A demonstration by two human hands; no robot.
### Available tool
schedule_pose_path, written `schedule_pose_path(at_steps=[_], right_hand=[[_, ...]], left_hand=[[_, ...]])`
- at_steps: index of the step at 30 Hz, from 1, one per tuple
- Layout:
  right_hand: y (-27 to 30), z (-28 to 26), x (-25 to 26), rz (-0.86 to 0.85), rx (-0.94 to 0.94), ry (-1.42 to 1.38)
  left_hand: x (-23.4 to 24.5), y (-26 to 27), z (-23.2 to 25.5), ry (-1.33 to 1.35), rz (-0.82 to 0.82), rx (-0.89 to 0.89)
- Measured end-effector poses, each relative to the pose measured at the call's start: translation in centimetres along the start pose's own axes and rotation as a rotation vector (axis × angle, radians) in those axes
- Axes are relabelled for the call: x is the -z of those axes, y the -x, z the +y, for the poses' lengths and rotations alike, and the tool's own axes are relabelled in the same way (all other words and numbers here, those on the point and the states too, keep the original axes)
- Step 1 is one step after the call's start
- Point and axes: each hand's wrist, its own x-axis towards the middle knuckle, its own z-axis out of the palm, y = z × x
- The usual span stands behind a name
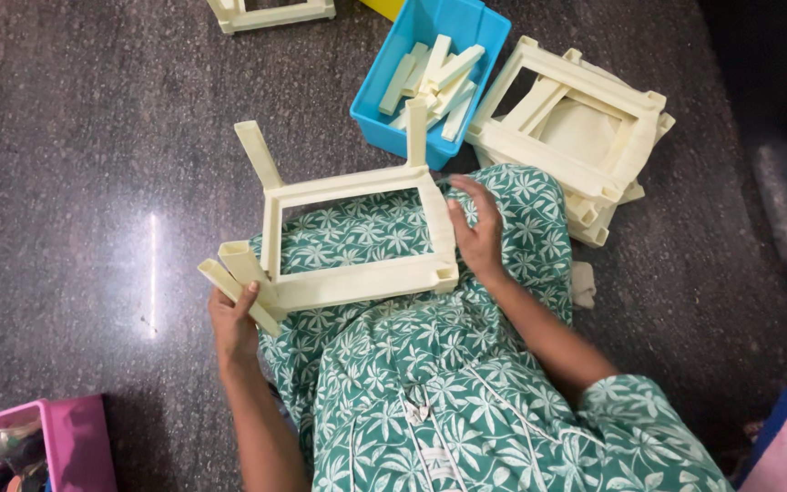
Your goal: The person wipes a cream-colored plastic stool frame with a cloth, then disassembles it by removing the seat and legs. The removed parts are placed into a blue plastic bin.
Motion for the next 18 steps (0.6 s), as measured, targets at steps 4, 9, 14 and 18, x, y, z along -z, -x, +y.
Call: schedule_pose_path(at_steps=[4,9,14,18], right_hand=[[-1.9,-5.1,-4.9,-0.600,-0.038,-0.464],[0.3,-11.5,-15.8,-0.795,0.227,-0.281],[2.2,-12.2,-20.7,-0.883,0.156,-0.210],[3.2,-11.0,-21.2,-0.794,-0.010,-0.288]], left_hand=[[0.0,0.3,-0.9,-0.022,0.011,-0.004],[0.1,0.8,-0.5,-0.006,-0.048,-0.017],[0.3,1.4,-0.8,-0.046,-0.046,-0.035],[0.1,1.0,-0.8,-0.155,-0.041,-0.051]])
